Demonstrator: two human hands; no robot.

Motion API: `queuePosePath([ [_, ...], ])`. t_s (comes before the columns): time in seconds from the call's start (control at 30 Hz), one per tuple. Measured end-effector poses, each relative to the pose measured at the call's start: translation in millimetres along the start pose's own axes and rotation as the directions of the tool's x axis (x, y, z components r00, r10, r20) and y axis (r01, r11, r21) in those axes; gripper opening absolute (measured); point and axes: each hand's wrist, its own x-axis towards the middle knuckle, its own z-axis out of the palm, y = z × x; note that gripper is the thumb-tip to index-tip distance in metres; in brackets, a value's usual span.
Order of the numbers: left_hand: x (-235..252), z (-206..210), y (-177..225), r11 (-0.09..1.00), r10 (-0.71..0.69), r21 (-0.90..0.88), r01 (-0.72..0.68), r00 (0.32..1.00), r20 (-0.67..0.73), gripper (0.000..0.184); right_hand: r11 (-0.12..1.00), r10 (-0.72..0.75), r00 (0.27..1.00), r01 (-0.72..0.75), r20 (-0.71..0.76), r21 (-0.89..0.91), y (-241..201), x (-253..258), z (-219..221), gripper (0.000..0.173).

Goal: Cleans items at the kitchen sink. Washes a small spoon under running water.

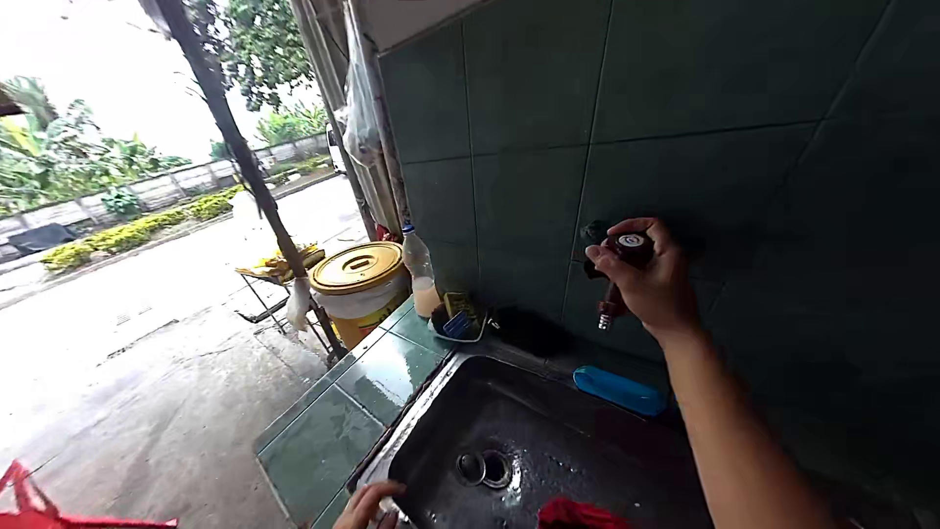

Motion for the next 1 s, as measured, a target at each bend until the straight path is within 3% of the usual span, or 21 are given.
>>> queuePosePath([
  [0.07,100.9,7.7,-5.3,0.984,0.143,0.096,-0.152,0.985,0.097,0.033,1.0,0.002,0.995,-0.004,0.096,0.014,0.8,4.7,-7.6,0.043],
  [0.17,245.3,28.8,-12.3,0.937,0.194,0.24,-0.252,0.95,0.243,0.042,0.999,0.016,0.985,-0.024,0.169,0.048,-1.1,6.2,-14.1,0.036],
  [0.27,349.8,57.0,-26.5,0.884,0.132,0.41,-0.226,0.961,0.244,0.048,0.992,-0.003,0.974,-0.026,0.226,0.126,2.0,8.3,-17.6,0.03],
  [0.37,400.3,74.0,-33.3,0.823,-0.025,0.555,-0.122,0.968,0.25,0.057,0.982,-0.009,0.959,-0.045,0.283,0.184,6.2,15.5,-21.2,0.024],
  [0.43,410.9,80.4,-42.9,0.825,0.004,0.551,-0.128,0.975,0.221,0.052,0.976,-0.01,0.949,-0.059,0.314,0.21,6.0,17.8,-21.8,0.023],
  [0.53,406.2,77.5,-52.7,0.895,0.126,0.399,-0.199,0.972,0.2,0.04,0.958,-0.04,0.964,-0.038,0.264,0.283,7.9,12.1,-16.5,0.029],
  [0.6,394.4,72.7,-38.0,0.933,0.194,0.27,-0.238,0.965,0.179,0.036,0.949,-0.044,0.994,0.009,0.105,0.315,10.5,-4.9,-9.5,0.049],
  [0.67,374.0,76.2,-12.0,0.958,0.261,0.083,-0.275,0.953,0.152,0.035,0.962,0.07,0.974,-0.008,-0.216,0.272,18.7,-40.7,8.4,0.049],
  [0.7,360.9,82.2,2.3,0.962,0.27,-0.022,-0.271,0.946,0.178,0.036,0.962,0.191,0.914,-0.101,-0.359,0.254,28.8,-64.8,24.5,0.045],
  [0.73,346.6,90.7,18.0,0.96,0.269,-0.137,-0.242,0.935,0.232,0.036,0.939,0.324,0.861,-0.245,-0.391,0.239,42.2,-92.0,42.5,0.044],
  [0.83,306.4,126.2,51.0,0.905,0.338,-0.384,-0.181,0.855,0.394,0.032,0.713,0.692,0.688,-0.604,-0.217,0.356,58.3,-161.2,94.9,0.051],
  [0.93,271.2,162.8,28.4,0.944,0.267,-0.296,-0.146,0.865,0.425,0.028,0.543,0.833,0.495,-0.647,-0.246,0.536,60.7,-164.6,102.4,0.027],
  [0.97,256.3,176.6,12.1,0.975,0.188,-0.201,-0.096,0.839,0.511,0.028,0.511,0.851,0.471,-0.642,-0.232,0.572,62.5,-158.9,96.2,0.022],
  [1.0,239.1,190.3,-1.7,0.996,0.091,-0.072,-0.058,0.748,0.657,0.032,0.488,0.859,0.476,-0.656,-0.187,0.575,62.7,-153.8,88.2,0.023],
])
